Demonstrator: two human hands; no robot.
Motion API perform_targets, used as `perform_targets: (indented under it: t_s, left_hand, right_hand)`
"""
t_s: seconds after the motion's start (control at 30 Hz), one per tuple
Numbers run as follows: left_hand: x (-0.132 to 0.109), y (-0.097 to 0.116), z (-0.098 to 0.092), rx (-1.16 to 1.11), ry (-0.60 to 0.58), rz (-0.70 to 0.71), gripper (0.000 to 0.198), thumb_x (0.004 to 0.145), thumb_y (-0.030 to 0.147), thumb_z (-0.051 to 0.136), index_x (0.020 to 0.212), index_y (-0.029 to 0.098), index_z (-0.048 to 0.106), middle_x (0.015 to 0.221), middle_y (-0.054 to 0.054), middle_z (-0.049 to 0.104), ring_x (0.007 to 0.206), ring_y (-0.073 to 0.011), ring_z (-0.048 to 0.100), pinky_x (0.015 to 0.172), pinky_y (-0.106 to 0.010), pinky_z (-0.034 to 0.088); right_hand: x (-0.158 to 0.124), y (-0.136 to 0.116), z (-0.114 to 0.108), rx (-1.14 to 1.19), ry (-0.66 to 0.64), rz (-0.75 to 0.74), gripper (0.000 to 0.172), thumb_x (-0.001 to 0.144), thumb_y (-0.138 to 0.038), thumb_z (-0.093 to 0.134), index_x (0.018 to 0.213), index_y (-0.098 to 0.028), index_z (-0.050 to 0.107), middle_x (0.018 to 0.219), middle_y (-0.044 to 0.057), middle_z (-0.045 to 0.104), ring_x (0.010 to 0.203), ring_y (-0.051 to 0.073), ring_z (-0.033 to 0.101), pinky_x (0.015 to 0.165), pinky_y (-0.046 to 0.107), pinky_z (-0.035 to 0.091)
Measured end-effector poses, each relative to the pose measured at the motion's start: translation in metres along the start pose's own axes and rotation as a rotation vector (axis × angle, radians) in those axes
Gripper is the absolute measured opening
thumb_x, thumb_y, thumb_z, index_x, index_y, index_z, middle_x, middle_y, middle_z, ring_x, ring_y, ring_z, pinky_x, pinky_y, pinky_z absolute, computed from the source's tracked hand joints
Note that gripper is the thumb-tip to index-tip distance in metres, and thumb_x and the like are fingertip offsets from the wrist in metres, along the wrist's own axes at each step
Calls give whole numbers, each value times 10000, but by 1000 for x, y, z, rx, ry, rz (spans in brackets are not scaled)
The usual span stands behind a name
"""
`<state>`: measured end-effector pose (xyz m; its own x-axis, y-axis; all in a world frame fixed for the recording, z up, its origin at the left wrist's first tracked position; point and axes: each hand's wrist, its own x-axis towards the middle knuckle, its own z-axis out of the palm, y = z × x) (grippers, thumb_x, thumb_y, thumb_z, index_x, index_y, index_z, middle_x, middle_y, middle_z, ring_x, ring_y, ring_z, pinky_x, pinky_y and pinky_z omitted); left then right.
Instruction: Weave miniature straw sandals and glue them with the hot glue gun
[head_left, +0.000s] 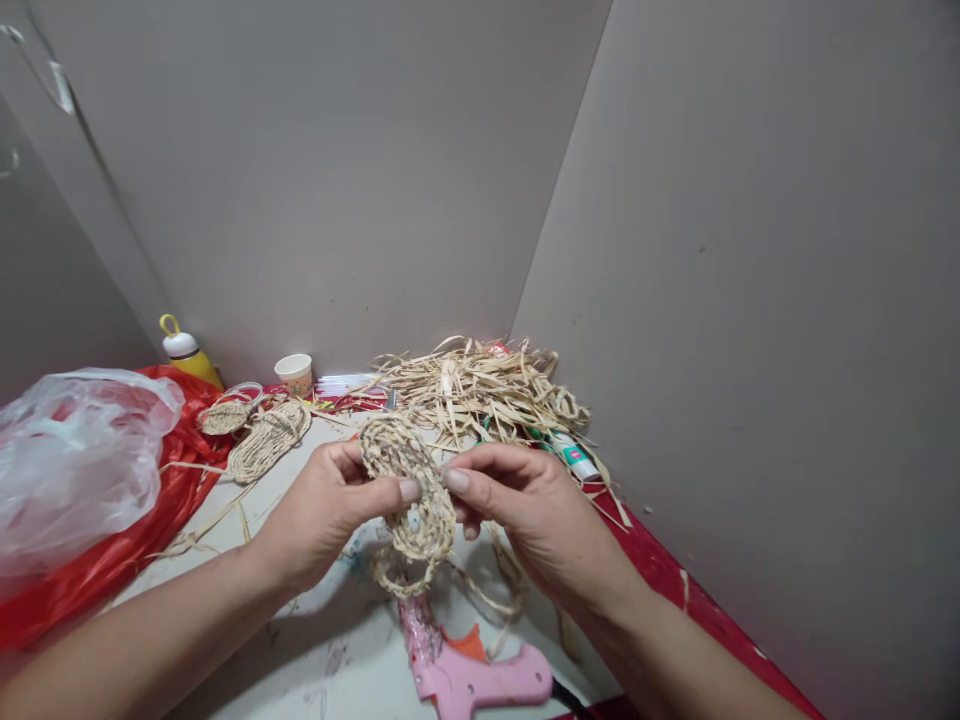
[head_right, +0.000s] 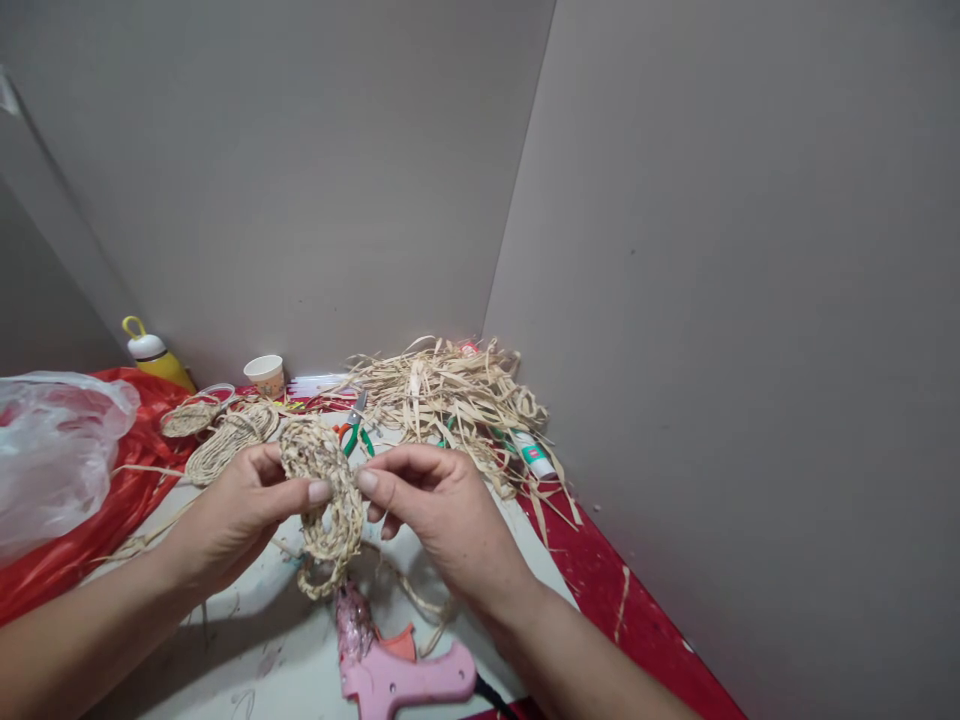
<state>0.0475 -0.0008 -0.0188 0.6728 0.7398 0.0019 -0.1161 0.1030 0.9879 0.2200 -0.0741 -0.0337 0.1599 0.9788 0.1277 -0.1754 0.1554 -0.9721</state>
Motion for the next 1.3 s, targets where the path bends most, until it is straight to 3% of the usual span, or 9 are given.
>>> perform_targets:
  t_s: [0.53, 0.77, 0.97, 1.1, 1.17, 1.3]
  left_hand:
    - [-5, -6, -1, 44, -9, 12, 119, 707, 219, 778, 649, 154, 696, 608, 8, 673, 548, -98, 547, 555, -211, 424]
    - [-7, -5, -2, 98, 45, 34, 136, 684, 211, 784, 641, 155, 667, 578, 16, 643, 535, -110, 544, 523, -214, 409]
    - [-6, 1, -1, 58, 10, 49, 140, 713, 251, 776, 686, 146, 688, 639, -1, 667, 573, -104, 545, 550, -208, 417]
    - [-4, 4, -4, 50, 65, 68, 177, 704, 231, 786, 616, 152, 654, 570, 34, 609, 537, -85, 509, 536, -198, 407]
    - [-4, 6, -5, 64, 83, 68, 183, 700, 232, 792, 610, 154, 652, 562, 38, 602, 534, -84, 506, 533, -197, 408]
    - [-4, 6, -3, 89, 57, 58, 160, 707, 235, 791, 622, 158, 679, 574, 33, 621, 541, -84, 515, 538, -192, 415]
  right_hand:
    - [-3, -4, 1, -56, -89, 52, 219, 700, -375, 809, 671, -172, 731, 546, -30, 600, 486, 83, 513, 497, 209, 429]
    - [-2, 2, 9, 13, -110, 59, 258, 678, -426, 816, 683, -184, 728, 583, -33, 602, 489, 91, 539, 494, 219, 465]
    - [3, 5, 8, 127, -134, 26, 183, 738, -349, 795, 679, -186, 737, 567, -31, 623, 517, 82, 551, 529, 204, 467]
    - [5, 3, -1, 142, -14, -43, 187, 798, -377, 742, 770, -192, 744, 688, 10, 699, 557, 97, 584, 516, 210, 469]
    - [4, 0, -3, 59, 61, -99, 170, 789, -363, 750, 751, -198, 734, 648, -5, 677, 549, 98, 567, 526, 218, 465]
    - [-2, -9, 1, -129, 26, -99, 125, 737, -292, 777, 669, -197, 731, 528, -36, 587, 500, 93, 491, 504, 227, 418]
